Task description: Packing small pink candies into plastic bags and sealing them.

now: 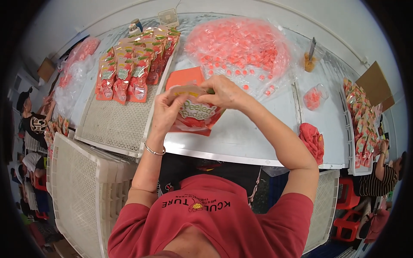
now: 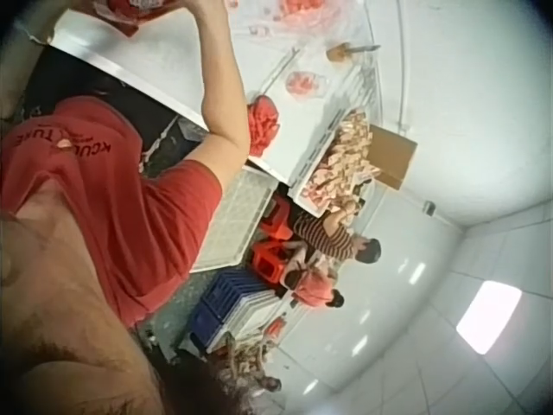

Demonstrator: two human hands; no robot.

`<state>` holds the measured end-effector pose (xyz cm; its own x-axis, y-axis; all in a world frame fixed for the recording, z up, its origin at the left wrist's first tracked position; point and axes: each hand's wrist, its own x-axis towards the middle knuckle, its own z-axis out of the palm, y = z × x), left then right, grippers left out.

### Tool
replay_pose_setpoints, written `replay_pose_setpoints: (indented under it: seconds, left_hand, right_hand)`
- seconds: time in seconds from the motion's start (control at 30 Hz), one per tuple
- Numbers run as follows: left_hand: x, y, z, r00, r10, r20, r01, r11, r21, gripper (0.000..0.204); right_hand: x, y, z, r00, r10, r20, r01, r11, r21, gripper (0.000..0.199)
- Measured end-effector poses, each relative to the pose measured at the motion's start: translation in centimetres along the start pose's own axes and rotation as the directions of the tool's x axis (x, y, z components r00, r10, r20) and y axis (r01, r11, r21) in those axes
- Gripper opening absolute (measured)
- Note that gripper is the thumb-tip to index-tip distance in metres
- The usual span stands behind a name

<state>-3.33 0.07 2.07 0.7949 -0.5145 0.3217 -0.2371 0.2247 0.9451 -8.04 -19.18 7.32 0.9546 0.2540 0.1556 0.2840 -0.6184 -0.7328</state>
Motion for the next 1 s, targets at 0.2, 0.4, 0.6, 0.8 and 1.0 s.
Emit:
replay_pose_setpoints:
  seconds: [0.2,0.4,0.6,0.8,1.0]
  left_hand:
    - [0.0,1.3,0.1,0.991,-0.120,-0.065,0.128,0.982,0.141,0.017]
    - [-0.1,-0.2,-1.2,0.999,0.030,-0.035,-0.028,0.998,0.053,0.019]
    - [0.6,0.2,-5.7,0.970,-0.009,-0.242,0.000,0.999,-0.037,0.021]
    - [5.5,0.3,-12.8,0.946,0.191,-0.261,-0.123,0.959,0.256,0.035]
    - [6.8,-7.6,-23.9,0.697,0.390,-0.602,0.008,0.835,0.550,0.064]
  right_hand:
    - [0.6,-1.2,1.4,0.994,-0.062,-0.087,0.023,0.920,-0.392,0.011]
    - [0.6,-1.3,0.7,0.998,0.062,-0.035,-0.069,0.957,-0.282,0.016]
    - [4.1,-1.5,0.9,0.998,-0.031,-0.051,0.026,0.996,-0.087,0.018]
    - [11.6,-1.3,2.7,0.995,0.096,-0.041,-0.092,0.992,0.085,0.022]
    - [20.5,1.5,3.0,0.998,0.057,0.029,-0.061,0.983,0.175,0.019]
